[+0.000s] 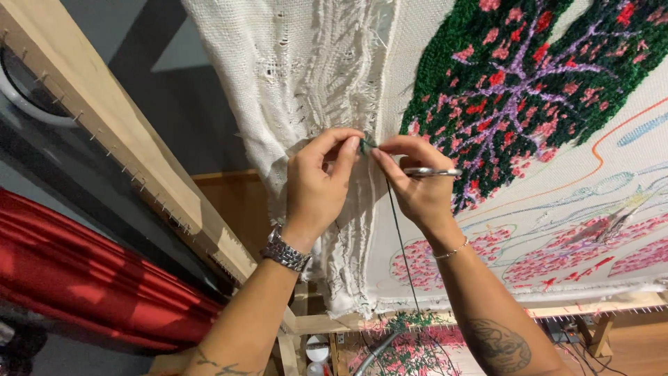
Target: Trimming and threading yarn on a large tufted rug attached to a wooden frame.
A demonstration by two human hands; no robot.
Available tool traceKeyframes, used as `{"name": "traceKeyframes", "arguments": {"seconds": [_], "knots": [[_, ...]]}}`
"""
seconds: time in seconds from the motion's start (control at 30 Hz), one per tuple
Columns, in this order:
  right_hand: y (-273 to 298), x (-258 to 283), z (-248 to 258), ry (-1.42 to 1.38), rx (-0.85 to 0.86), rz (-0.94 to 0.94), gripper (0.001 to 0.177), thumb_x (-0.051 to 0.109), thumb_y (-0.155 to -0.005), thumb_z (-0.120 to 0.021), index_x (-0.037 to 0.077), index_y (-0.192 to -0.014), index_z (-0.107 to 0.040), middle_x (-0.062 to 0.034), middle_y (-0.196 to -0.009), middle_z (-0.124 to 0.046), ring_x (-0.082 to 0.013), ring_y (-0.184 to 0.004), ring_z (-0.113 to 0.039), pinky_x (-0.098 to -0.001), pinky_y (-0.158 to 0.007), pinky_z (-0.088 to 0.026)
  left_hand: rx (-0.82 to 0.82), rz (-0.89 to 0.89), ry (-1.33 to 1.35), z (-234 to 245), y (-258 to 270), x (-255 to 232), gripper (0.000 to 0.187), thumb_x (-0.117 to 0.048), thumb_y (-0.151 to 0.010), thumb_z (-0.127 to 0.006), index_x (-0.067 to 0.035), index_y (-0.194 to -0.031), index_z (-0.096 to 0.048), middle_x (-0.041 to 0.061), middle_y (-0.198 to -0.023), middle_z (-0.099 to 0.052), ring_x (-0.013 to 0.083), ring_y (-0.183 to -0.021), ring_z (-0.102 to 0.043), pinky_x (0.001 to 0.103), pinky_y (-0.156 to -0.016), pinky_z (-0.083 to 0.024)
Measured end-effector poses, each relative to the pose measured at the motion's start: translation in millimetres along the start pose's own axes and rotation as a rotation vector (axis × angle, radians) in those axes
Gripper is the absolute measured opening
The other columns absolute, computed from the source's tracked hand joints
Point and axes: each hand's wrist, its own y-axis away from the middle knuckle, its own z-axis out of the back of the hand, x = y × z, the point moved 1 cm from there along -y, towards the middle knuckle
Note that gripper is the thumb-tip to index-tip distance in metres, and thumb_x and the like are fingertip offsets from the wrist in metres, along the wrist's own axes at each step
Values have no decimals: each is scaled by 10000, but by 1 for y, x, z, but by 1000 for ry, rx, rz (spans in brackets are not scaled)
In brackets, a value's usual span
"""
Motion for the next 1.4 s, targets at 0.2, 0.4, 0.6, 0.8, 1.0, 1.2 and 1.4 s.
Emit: {"name": "traceKeyframes", "arguments": {"seconds": [0.2,0.4,0.6,0.8,1.0,1.2,1.4], "knots": [[-2,14,-7,373,-81,241,113,41,-933,-809,37,-1023,-739,-7,-795,-686,-37,-569,-464,-245,-507,-348,-21,-165,26,-1,-4,-8,186,-127,-1031,-658,-37,-1179,-726,74,-1048,-789,107,-930,-753,265,-815,-600],[-1,14,-18,463,-95,242,144,47,-911,-789,39,-1040,-727,-54,-818,-691,-98,-573,-522,-252,-540,-406,-108,-187,-58,3,9,-7,190,-60,-1019,-641,0,-1195,-678,115,-1101,-752,178,-999,-765,299,-881,-613],[-2,4,-23,272,-68,-124,117,116,-969,-788,19,-1033,-775,-29,-777,-729,-59,-670,-582,-244,-572,-472,-154,-148,-123,0,19,-1,221,-40,-954,-689,3,-1170,-667,108,-1064,-711,185,-955,-736,300,-824,-615],[7,1,-2,-154,99,-128,245,54,-1000,-682,6,-1239,-653,-41,-1120,-745,-79,-953,-711,-231,-768,-582,-91,52,115,-6,27,21,216,-77,-959,-726,-9,-1162,-694,78,-1018,-746,119,-913,-741,259,-812,-626],[11,1,17,-171,321,-187,244,36,-935,-746,23,-1142,-618,-1,-1026,-716,5,-878,-673,-181,-716,-547,136,119,515,-19,35,38,315,-104,-951,-739,23,-1233,-676,63,-1074,-740,75,-967,-698,236,-859,-582],[11,11,22,-101,242,-138,200,58,-896,-777,47,-1032,-631,3,-998,-686,31,-660,-472,-163,-536,-373,-10,99,690,-35,49,81,221,-74,-1051,-711,74,-1216,-703,106,-1085,-735,97,-946,-666,239,-847,-553],[12,-10,38,-590,7,-225,145,204,-1074,-507,66,-1029,-512,13,-837,-481,-65,-682,-412,-224,-619,-379,-31,154,739,-24,44,53,165,-52,-1040,-571,15,-1188,-600,70,-1099,-737,114,-979,-709,268,-866,-583]]}}
